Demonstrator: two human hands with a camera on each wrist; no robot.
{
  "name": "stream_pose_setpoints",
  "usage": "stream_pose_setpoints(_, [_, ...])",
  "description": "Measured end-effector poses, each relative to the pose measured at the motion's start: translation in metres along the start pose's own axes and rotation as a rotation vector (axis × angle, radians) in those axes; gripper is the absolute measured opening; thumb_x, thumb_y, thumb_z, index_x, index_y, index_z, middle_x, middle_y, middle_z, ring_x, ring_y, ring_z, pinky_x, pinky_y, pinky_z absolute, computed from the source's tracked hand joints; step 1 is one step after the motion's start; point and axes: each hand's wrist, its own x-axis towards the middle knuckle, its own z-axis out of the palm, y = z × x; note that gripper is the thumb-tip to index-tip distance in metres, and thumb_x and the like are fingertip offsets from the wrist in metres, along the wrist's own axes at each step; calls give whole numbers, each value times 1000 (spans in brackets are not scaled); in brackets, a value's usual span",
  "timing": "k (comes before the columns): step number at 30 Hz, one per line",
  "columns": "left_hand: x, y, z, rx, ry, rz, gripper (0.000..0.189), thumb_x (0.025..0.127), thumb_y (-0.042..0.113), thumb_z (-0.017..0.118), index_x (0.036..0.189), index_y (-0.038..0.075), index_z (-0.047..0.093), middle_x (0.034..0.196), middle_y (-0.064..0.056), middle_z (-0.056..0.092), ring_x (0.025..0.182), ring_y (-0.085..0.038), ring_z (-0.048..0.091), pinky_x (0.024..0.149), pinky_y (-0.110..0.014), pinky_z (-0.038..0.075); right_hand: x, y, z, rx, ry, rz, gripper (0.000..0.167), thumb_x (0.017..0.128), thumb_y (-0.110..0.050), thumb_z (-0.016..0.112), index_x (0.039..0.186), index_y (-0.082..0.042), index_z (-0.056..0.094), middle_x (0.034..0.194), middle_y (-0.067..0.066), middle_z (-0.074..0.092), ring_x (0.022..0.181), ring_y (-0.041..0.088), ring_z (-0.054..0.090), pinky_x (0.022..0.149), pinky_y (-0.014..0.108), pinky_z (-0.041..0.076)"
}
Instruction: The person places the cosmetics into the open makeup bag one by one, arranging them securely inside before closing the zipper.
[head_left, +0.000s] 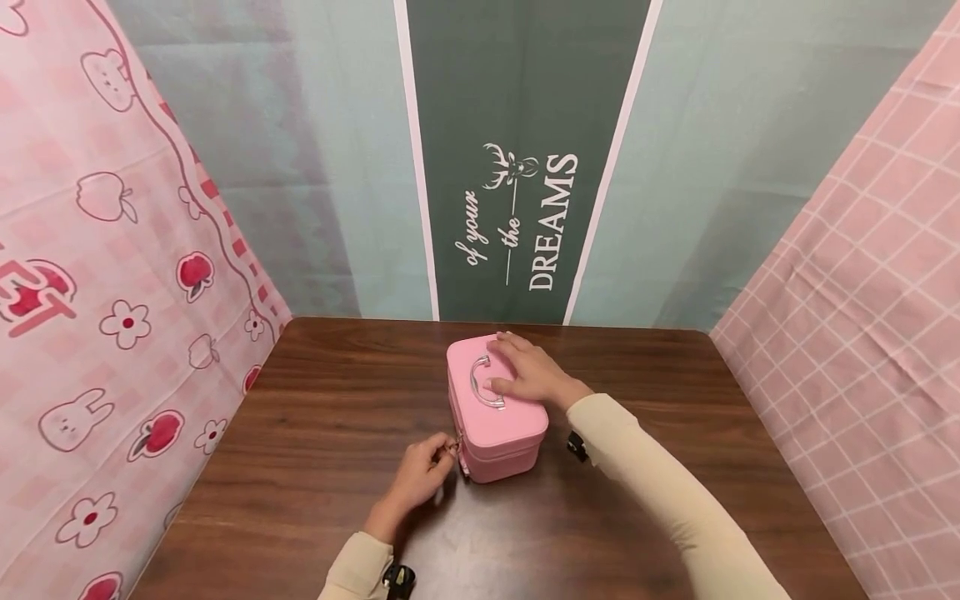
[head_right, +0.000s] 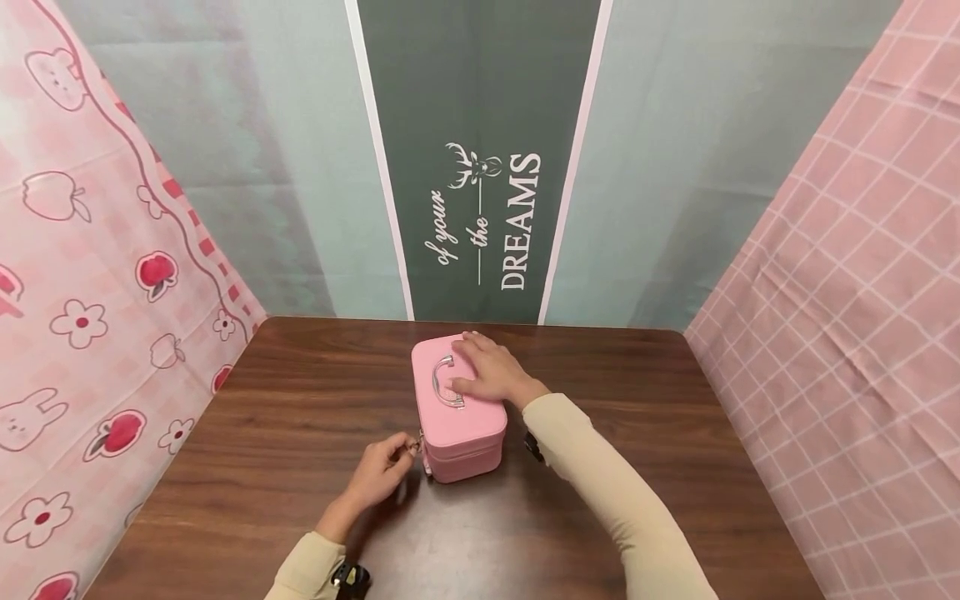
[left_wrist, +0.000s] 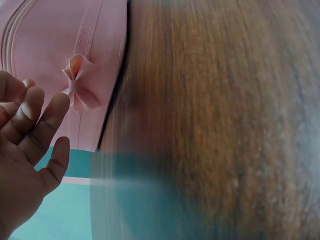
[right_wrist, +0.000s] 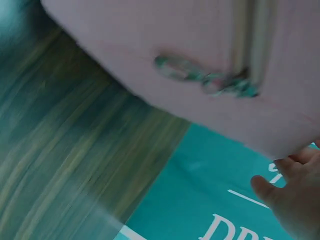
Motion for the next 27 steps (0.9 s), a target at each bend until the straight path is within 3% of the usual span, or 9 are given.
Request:
stream_pose_setpoints(7, [0,-1,-1,-4,-14,-17,12,75,-2,57,79,8,62,62,17,48,55,0,45,50,-19,39,13,9,7,-4,31,-27,71,85,-49,56,141,-10,39,147,15,30,135,28,21,99,54,28])
stream_pose_setpoints(15, [0,-1,-2,-20,-24,-26,12,76,-1,56,78,10,62,62,17,47,54,-1,44,49,-20,37,21,9,10,-90,47,-40,59,88,-45,52,137,-13,46,138,15,41,127,28,33,96,54,32])
stream_pose_setpoints(22, [3,-2,-6,33,9,-42,9,76,1,56,75,10,60,59,19,43,52,0,41,47,-20,34,24,6,11,-207,85,12,56,87,-45,51,132,-12,50,130,14,47,120,30,40,93,51,36])
stream_pose_setpoints(27, [7,-2,-8,50,58,-50,10,76,1,56,75,10,60,58,19,41,51,0,40,46,-20,33,22,4,8,-293,133,99,56,86,-49,52,127,-11,55,118,13,53,109,28,47,85,46,43])
